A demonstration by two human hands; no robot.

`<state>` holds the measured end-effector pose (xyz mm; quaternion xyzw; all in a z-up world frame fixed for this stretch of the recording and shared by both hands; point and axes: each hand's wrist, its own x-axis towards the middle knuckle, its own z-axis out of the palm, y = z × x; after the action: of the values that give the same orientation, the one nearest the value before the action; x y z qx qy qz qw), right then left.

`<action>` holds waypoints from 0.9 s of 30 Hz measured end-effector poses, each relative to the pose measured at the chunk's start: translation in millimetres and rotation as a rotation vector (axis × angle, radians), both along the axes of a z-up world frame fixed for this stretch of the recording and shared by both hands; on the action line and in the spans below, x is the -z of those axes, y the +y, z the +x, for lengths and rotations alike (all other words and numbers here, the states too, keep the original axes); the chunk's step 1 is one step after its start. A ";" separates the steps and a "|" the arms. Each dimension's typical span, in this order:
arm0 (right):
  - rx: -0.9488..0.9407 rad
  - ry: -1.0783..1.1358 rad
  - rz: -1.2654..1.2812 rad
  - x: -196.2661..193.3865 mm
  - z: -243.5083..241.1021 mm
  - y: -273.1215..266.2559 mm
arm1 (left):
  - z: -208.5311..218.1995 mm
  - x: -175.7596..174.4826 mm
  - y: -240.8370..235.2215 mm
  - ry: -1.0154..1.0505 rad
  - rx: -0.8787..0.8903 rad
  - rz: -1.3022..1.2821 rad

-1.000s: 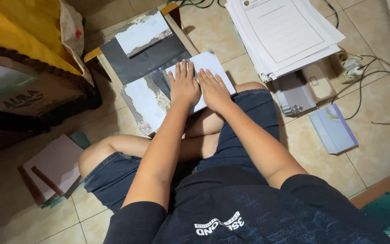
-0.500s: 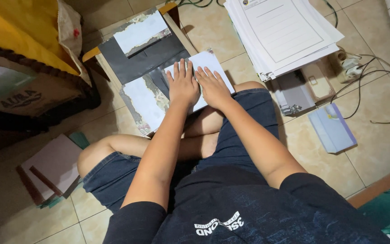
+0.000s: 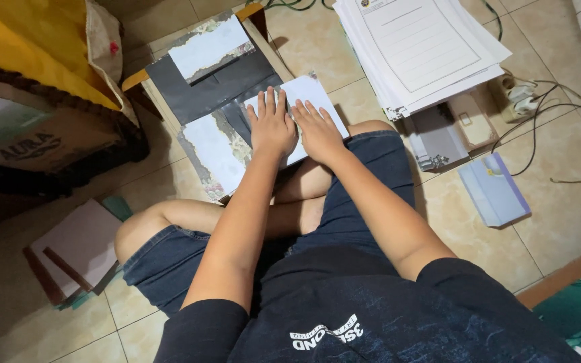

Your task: Flipping through a stack of papers and smoothing each page down with hands while sitting on the floor.

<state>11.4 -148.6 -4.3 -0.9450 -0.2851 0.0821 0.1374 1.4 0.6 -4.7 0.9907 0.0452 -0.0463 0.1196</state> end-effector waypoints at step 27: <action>-0.083 -0.011 -0.029 -23.5 -0.4 -5.1 | -19.2 -5.1 -19.3 0.051 0.066 0.002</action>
<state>11.1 -153.7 19.2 -0.9348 -0.3235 0.0865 0.1186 -17.7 -18.7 0.4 0.9903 0.0157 -0.0754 0.1161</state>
